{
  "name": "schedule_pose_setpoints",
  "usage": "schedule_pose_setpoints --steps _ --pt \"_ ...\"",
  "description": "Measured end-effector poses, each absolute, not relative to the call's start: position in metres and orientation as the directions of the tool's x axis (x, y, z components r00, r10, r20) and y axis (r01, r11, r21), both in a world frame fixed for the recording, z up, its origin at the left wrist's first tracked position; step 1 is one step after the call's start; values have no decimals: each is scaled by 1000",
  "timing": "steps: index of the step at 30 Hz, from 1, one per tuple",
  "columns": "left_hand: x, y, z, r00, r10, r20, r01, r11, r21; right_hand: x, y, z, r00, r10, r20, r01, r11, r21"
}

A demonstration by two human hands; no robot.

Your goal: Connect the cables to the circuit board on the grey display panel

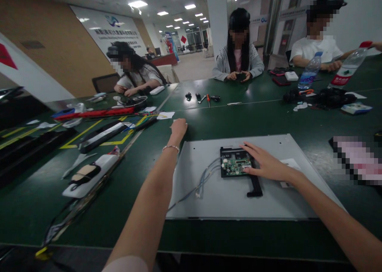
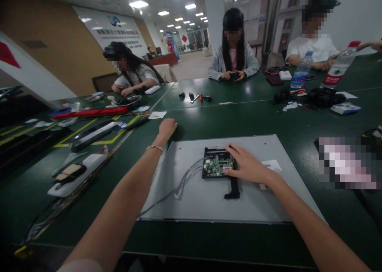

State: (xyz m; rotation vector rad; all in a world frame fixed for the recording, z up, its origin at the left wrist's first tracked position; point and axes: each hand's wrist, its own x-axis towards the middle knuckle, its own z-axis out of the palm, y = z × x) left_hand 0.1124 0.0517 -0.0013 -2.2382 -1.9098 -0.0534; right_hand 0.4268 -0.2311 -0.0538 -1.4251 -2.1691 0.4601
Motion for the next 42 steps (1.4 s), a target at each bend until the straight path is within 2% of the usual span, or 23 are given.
schedule_pose_setpoints --steps 6,11,14,19,22,26,30,37,42 --pt "120 49 2 148 972 183 985 -129 -110 428 -230 -52 -321 920 225 746 392 -539" --pt "128 32 8 287 906 311 954 -299 -7 428 -231 -50 -317 924 212 724 381 -575" --pt "146 12 14 404 852 334 899 -437 29 428 -232 -50 -298 931 210 703 363 -612" --pt "186 -52 19 651 690 316 701 -706 100 424 -227 -50 -152 921 359 652 367 -664" --pt "202 -100 18 801 491 343 448 -871 200 418 -225 -48 -70 886 458 647 390 -655" --pt "207 -143 17 832 433 346 413 -901 136 408 -229 -39 -60 836 546 629 456 -629" --pt "204 -161 15 843 428 327 417 -903 108 398 -237 -31 -77 837 541 624 463 -629" --pt "202 -179 6 826 466 318 436 -885 166 392 -240 -33 -80 857 509 654 430 -622" --pt "191 -166 -5 761 551 343 467 -832 299 406 -236 -35 -43 843 537 736 390 -554"
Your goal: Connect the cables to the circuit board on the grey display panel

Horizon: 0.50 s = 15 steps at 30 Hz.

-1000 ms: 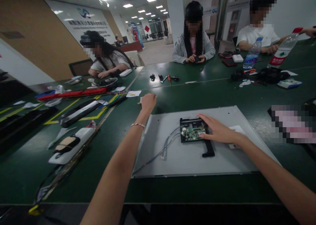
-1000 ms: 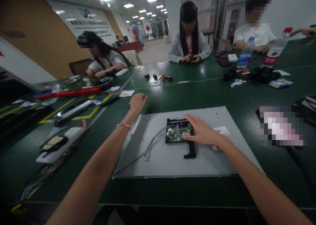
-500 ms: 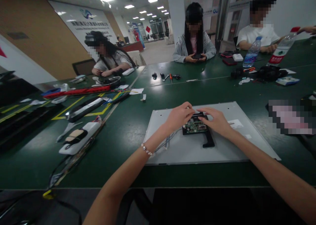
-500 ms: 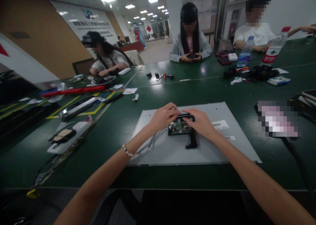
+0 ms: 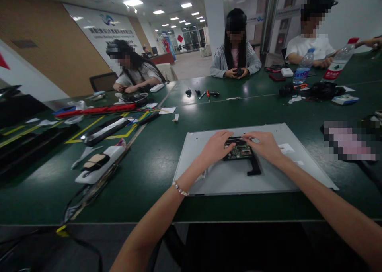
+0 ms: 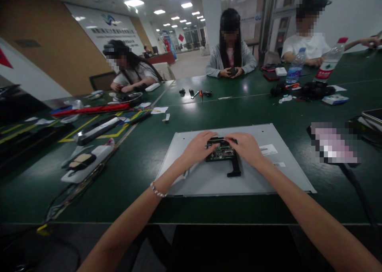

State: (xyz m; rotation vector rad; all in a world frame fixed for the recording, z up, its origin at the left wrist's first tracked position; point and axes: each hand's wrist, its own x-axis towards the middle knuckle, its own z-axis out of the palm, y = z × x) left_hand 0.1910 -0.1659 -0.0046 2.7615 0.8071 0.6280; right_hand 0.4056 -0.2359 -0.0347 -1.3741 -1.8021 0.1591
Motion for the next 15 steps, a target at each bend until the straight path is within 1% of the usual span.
schedule_pose_setpoints --steps 4,7,11,15 --pt "181 -148 -23 715 599 360 435 -785 442 418 -222 -32 13 836 549 780 335 -529" --pt "179 -141 -33 684 649 334 449 -735 509 418 -207 -30 -35 857 515 816 322 -480" --pt "180 -141 -37 672 680 295 473 -700 536 411 -191 -35 -132 885 446 862 325 -390" --pt "181 -143 -37 666 692 279 490 -687 536 407 -186 -46 -174 903 393 868 328 -371"
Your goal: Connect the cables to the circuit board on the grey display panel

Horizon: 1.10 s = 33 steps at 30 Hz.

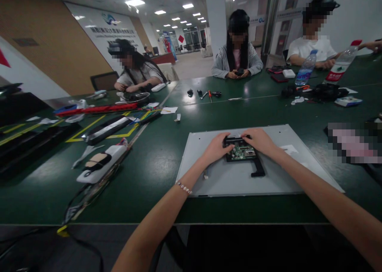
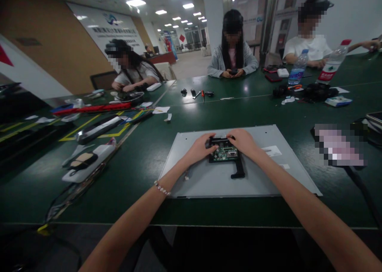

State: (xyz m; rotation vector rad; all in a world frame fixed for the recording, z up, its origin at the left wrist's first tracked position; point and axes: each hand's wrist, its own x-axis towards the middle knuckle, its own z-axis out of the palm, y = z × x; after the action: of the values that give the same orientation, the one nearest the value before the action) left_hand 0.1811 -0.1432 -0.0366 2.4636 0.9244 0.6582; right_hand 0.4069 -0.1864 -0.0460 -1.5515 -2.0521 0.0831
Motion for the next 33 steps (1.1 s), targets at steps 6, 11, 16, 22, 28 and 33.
schedule_pose_setpoints --steps 6,11,16,22,28,33 --pt "182 -146 -35 661 701 268 497 -677 543 410 -186 -53 -213 893 397 820 384 -425" --pt "184 -145 -34 657 707 262 488 -663 568 411 -190 -58 -118 890 441 745 373 -553" --pt "163 -109 -14 536 801 266 557 -572 602 414 -191 -64 106 906 411 624 261 -736" --pt "88 -28 -9 130 927 352 822 -299 484 416 -187 -68 258 895 365 482 208 -851" --pt "31 16 -31 -124 949 289 902 -13 432 417 -187 -69 273 900 341 465 187 -866" --pt "29 42 -28 -117 959 257 886 -16 464 417 -186 -69 260 904 339 505 172 -846"
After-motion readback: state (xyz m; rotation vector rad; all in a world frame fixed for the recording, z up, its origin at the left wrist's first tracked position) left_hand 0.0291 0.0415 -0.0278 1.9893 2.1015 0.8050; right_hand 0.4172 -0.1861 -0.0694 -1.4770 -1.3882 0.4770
